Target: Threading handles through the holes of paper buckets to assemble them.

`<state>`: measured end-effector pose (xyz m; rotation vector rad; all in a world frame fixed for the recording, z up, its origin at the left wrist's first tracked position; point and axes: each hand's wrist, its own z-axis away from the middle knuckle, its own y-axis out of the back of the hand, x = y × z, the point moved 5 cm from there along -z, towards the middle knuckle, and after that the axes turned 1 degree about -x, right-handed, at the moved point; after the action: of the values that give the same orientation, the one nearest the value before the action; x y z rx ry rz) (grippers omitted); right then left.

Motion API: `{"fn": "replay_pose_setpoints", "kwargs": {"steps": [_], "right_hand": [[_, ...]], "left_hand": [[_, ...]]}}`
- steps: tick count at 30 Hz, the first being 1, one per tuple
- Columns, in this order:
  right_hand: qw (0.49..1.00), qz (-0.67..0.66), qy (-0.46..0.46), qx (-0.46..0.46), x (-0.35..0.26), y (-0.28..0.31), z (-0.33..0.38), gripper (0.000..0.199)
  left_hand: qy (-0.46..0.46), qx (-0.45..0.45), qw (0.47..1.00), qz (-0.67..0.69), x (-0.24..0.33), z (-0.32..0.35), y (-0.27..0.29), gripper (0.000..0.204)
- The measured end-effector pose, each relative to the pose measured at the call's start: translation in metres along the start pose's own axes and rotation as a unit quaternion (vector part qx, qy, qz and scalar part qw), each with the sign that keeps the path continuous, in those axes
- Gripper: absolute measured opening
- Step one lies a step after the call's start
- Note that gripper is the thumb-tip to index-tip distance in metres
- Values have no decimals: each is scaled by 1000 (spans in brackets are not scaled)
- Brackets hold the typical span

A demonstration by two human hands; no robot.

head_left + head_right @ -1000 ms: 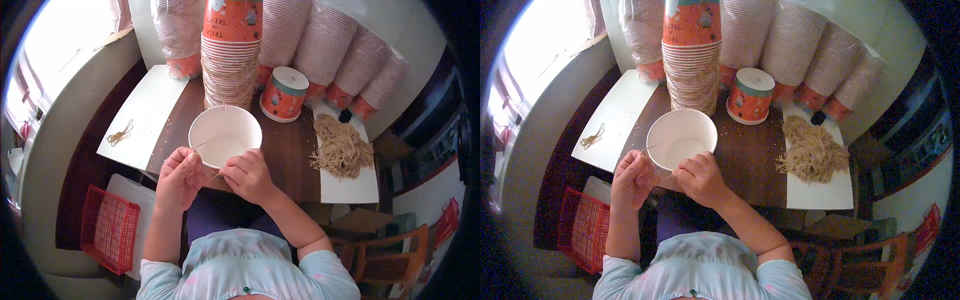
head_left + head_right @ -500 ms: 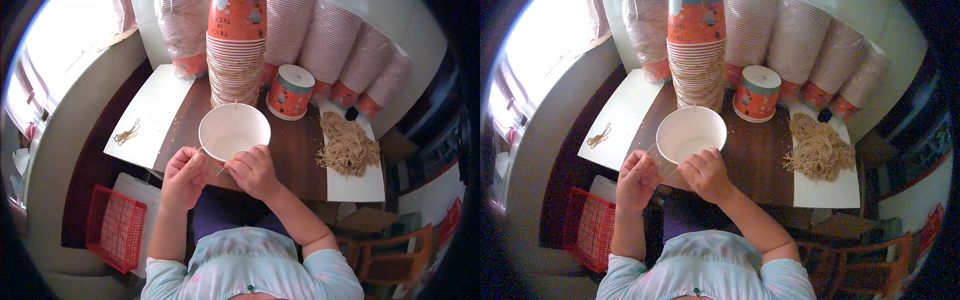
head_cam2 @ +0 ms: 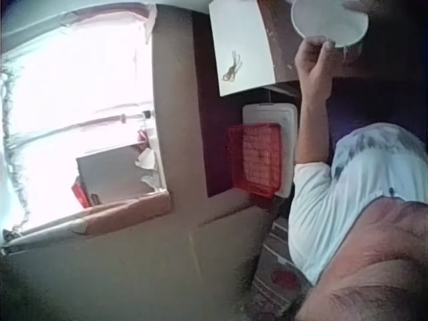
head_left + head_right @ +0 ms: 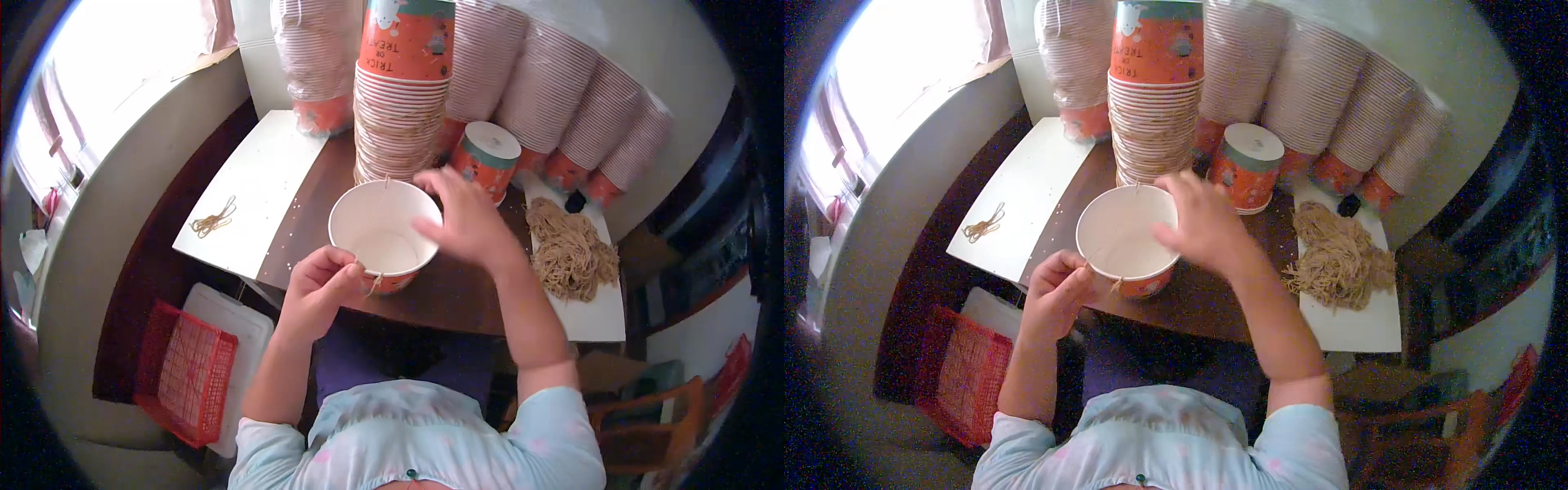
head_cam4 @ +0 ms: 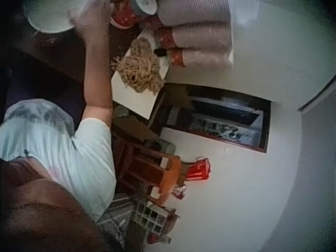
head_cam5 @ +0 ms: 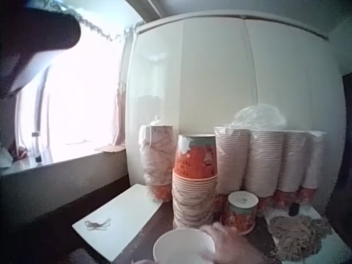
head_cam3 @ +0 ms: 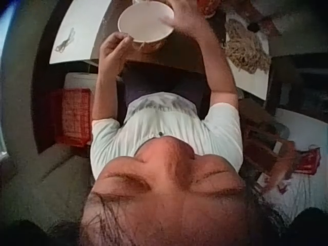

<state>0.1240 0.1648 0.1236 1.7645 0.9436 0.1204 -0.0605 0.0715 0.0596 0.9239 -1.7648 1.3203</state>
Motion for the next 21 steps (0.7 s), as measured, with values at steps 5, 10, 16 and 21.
{"fn": "replay_pose_setpoints", "kwargs": {"steps": [5, 10, 16, 21], "right_hand": [[956, 167, -114, -212, 53, -47, -72, 42], [996, 5, -88, -30, 25, -21, -49, 28], [933, 77, 191, 294, -27, 62, 16, 31], [959, -207, 161, 111, -33, 80, 22, 54]], "left_hand": [[-61, -55, 980, -182, 4, 7, -22, 7], [-307, -32, 801, -514, 51, 38, -32, 19], [-197, 110, 943, -244, 41, 1, 34, 63], [-309, 37, 923, -225, 69, -43, -15, 101]]}}
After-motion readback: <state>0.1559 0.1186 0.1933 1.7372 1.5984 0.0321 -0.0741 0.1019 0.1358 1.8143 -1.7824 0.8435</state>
